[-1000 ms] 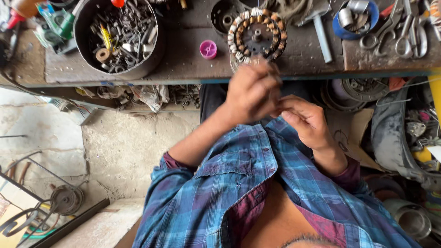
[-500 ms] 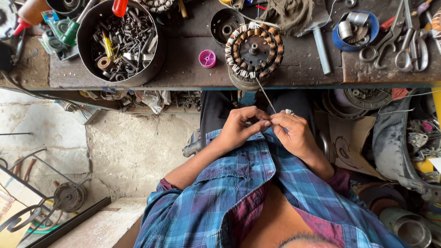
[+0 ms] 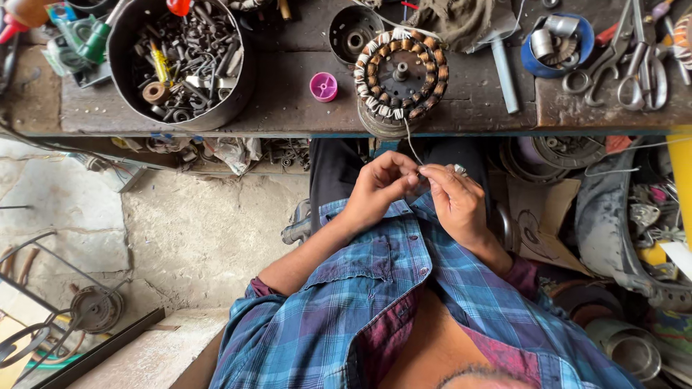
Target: The person is repairing an electrical component, likely a motor stator, by hand. They are seen threading a white wire through the copper windings of the stator, pulling it tight, and adjusting its position. The work is performed on a cluttered workbench in a workshop setting.
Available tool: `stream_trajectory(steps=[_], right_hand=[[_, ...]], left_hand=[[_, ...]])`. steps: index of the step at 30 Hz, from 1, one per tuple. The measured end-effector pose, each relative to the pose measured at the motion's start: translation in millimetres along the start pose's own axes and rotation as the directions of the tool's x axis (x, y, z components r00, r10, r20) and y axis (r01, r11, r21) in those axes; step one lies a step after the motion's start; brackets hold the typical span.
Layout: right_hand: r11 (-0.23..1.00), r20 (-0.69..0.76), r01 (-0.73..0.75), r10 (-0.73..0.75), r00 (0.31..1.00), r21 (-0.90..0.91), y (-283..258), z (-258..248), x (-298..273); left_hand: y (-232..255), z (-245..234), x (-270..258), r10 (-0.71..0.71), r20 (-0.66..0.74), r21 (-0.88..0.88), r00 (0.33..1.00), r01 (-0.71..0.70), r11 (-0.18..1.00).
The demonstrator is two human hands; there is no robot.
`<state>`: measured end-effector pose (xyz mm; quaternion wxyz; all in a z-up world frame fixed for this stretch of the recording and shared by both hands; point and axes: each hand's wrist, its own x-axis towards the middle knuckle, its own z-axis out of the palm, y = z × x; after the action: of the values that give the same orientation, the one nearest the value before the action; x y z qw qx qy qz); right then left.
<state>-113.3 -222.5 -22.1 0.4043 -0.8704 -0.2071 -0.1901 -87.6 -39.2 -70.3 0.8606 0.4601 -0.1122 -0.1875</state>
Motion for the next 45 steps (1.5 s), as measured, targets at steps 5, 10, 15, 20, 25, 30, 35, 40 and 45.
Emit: stream_trajectory(steps=[5, 10, 15, 20, 25, 30, 35, 40, 45], right_hand=[[1.0, -0.023, 0.01, -0.009, 1.0, 0.007, 6, 2, -2], [0.936, -0.046, -0.161, 0.185, 0.982, 0.314, 13, 3, -6], [0.458, 0.256, -0.339, 0.235, 0.938, 0.822, 23, -15, -4], [-0.032, 0.348, -0.356, 0.313, 0.884, 0.934, 34, -18, 10], [0.589, 0.241, -0.308, 0.193, 0.951, 0.747, 21, -3, 20], [0.732, 0.127, -0.212, 0.171, 0.977, 0.648, 16, -2, 26], [0.775, 0.04, -0.111, 0.11, 0.993, 0.622, 15, -2, 30], [0.7, 0.003, -0.107, 0.148, 0.989, 0.706, 10, 3, 36], [0.842, -0.125, 0.031, 0.044, 0.991, 0.538, 0, 8, 46]], left_hand=[[-8, -7, 0, -0.134, 0.128, -0.238, 0.983, 0.162, 0.958], [-4, -7, 2, -0.083, 0.181, -0.171, 0.98, 0.114, 0.979], [-2, -11, 2, 0.043, 0.011, -0.092, 0.999, -0.042, 0.995], [12, -8, -3, 0.057, 0.065, -0.168, 0.996, -0.045, 0.985], [20, 6, -2, 0.142, -0.003, -0.167, 0.99, -0.14, 0.976], [19, 7, 3, 0.142, -0.077, -0.008, 0.987, -0.143, 0.99], [29, 13, -1, 0.246, -0.071, 0.268, 0.967, -0.219, 0.938], [50, 20, 4, 0.483, 0.018, 0.655, 0.876, -0.375, 0.656], [58, 26, 13, 0.42, -0.039, 0.698, 0.907, -0.276, 0.661]])
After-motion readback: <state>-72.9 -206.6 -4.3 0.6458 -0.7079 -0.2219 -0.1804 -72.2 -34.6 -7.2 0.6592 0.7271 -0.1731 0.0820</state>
